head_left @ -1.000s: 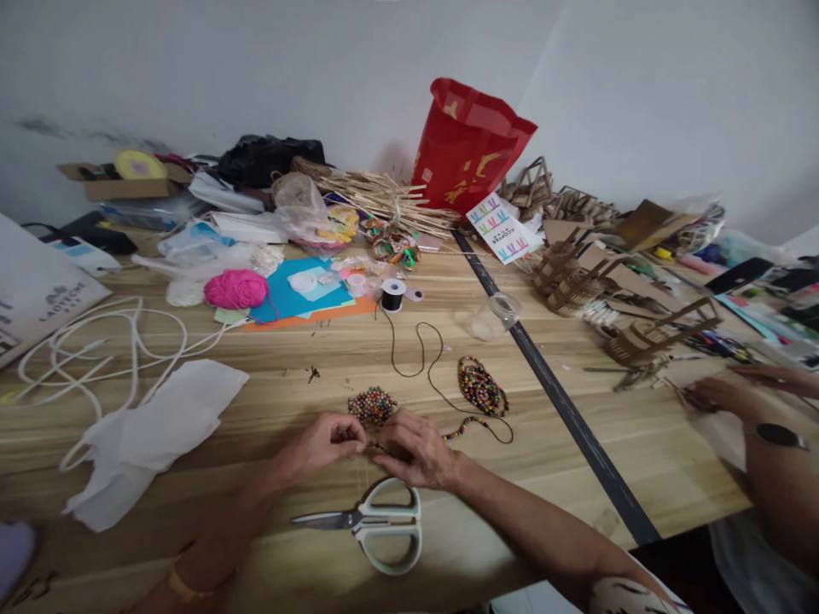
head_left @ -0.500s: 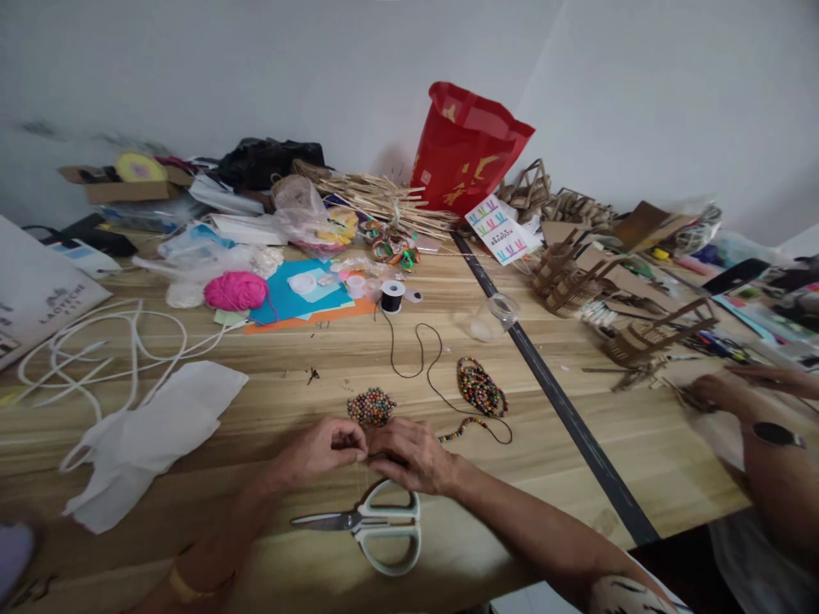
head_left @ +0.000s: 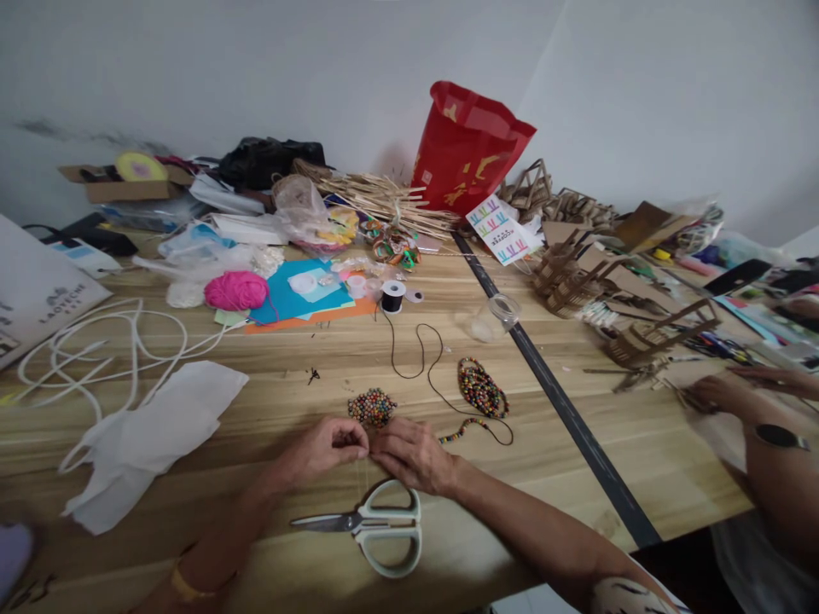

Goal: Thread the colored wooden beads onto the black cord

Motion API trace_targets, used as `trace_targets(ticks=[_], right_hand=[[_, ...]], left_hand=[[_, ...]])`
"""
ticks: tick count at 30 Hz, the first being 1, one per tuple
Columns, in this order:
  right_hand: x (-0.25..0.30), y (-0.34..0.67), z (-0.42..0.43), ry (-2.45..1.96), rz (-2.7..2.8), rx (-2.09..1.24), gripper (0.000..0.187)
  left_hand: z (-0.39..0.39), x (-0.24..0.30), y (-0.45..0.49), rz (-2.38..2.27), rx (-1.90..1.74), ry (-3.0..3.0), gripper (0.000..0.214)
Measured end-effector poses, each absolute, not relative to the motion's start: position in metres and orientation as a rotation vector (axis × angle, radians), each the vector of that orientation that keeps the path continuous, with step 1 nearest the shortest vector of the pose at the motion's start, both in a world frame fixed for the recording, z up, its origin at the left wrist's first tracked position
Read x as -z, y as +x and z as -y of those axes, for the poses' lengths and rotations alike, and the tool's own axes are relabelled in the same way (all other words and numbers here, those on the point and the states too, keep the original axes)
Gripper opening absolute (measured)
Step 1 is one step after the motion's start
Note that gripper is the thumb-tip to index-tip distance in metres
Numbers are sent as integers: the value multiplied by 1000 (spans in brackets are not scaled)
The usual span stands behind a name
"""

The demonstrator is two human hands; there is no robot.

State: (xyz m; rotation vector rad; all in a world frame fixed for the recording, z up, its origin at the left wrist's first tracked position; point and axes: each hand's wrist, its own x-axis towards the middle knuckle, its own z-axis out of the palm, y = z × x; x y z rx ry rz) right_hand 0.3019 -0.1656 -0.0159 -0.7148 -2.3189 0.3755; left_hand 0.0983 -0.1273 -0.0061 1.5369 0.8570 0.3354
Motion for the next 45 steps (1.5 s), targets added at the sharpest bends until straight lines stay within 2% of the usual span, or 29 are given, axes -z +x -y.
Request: trace_targets(ticks=[32,45], right_hand=[[22,302,166,-789,2327,-361,13],[18,301,164,-831,2145,-461,14]], left_hand=[[130,4,101,-946,-346,1593,13],[126,10,98,-960,-441,1632,20]])
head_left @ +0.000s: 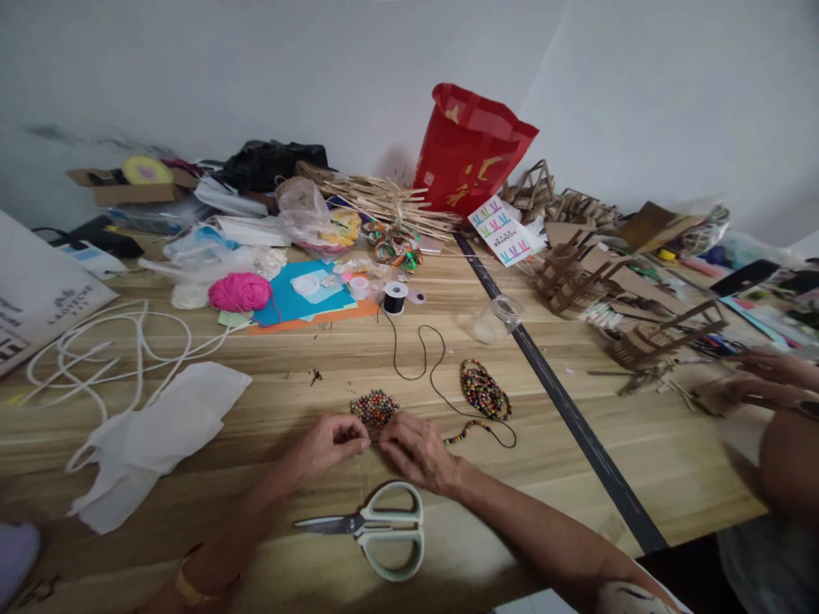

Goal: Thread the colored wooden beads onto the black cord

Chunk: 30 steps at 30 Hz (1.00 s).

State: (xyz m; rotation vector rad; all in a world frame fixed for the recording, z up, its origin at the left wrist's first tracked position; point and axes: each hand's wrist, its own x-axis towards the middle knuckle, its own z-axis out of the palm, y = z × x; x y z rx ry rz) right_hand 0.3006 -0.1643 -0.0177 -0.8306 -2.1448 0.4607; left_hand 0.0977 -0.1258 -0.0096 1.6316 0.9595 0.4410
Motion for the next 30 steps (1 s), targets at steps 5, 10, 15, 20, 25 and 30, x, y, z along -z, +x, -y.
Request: trace_targets(ticks=[5,10,15,20,25,30], right_hand=[[18,300,162,-962,1921,-579,15],[15,301,161,-1063,1685,-730,15],[7,302,162,-985,1628,-725,15],[10,302,159,-945,1738,-675,14],[17,302,156,-955,1770,-696,13],[24,302,156,-1047,1722,-763,11]], left_hand=[[120,9,96,-1106,-654,1591,22],[118,12,95,-1171,-751,1605,18],[117,19,94,-1183,-795,1752,13],[118,20,92,-1224,-752,1959,12],[121,12,93,-1263,-626,2138,14],[122,12,94,-1295,-583,2243,14]])
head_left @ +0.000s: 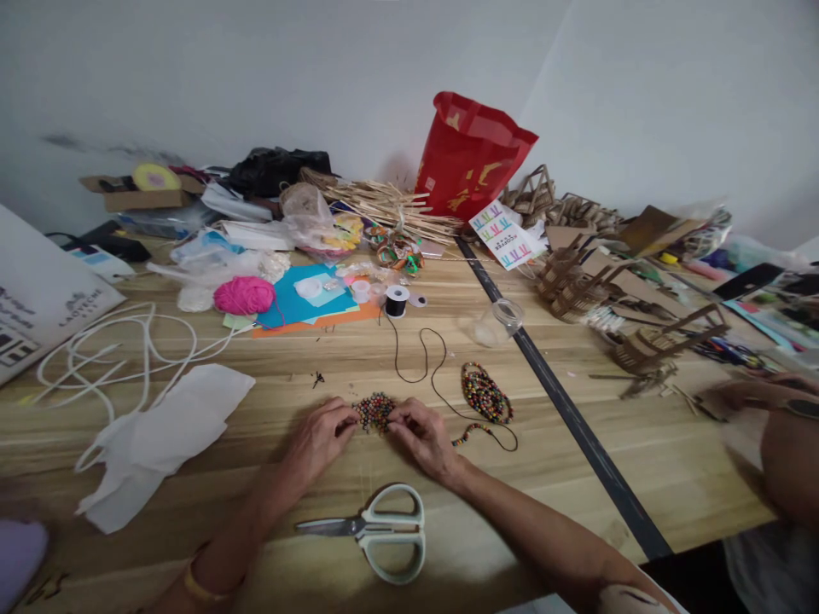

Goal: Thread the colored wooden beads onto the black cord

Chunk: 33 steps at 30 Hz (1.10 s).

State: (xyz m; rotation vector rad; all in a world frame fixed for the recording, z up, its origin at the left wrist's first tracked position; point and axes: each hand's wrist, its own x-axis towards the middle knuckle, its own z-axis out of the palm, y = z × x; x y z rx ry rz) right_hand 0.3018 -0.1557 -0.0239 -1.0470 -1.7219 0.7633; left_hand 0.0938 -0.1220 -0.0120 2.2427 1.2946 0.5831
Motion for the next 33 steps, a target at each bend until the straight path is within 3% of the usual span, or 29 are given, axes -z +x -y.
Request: trace_targets(ticks=[16,24,33], right_hand=[[22,303,153,-1061,1694,-793,18],[20,304,153,-1027,1706,-762,19],[15,302,158,-904,1952,-601,15]], left_hand=[[127,8,103,-1287,-565,2358,14],[120,18,97,-1195,-773,1759,11],[121,17,96,-973,-604,1442,20]])
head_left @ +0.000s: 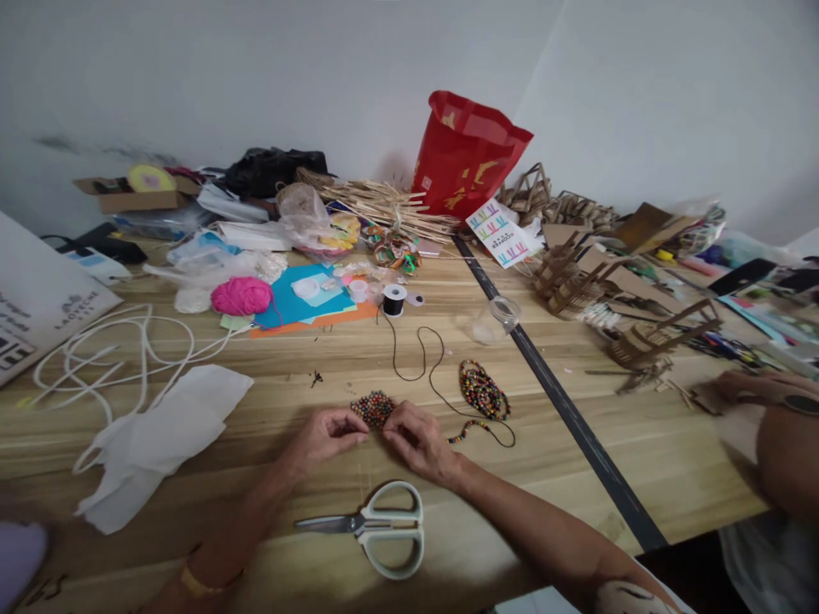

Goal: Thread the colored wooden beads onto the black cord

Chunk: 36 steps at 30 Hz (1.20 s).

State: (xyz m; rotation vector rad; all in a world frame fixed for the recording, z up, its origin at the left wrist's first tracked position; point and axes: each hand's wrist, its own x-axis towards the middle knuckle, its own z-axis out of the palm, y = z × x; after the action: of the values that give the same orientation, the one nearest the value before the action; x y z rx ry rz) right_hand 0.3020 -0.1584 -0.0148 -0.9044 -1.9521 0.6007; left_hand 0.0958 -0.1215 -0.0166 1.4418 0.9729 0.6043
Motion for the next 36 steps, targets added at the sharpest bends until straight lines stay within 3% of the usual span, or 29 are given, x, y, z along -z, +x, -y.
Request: trace_targets(ticks=[36], right_hand=[[21,302,163,-829,2196,-519,10]], left_hand=[[123,19,97,-845,-494,1409,17]])
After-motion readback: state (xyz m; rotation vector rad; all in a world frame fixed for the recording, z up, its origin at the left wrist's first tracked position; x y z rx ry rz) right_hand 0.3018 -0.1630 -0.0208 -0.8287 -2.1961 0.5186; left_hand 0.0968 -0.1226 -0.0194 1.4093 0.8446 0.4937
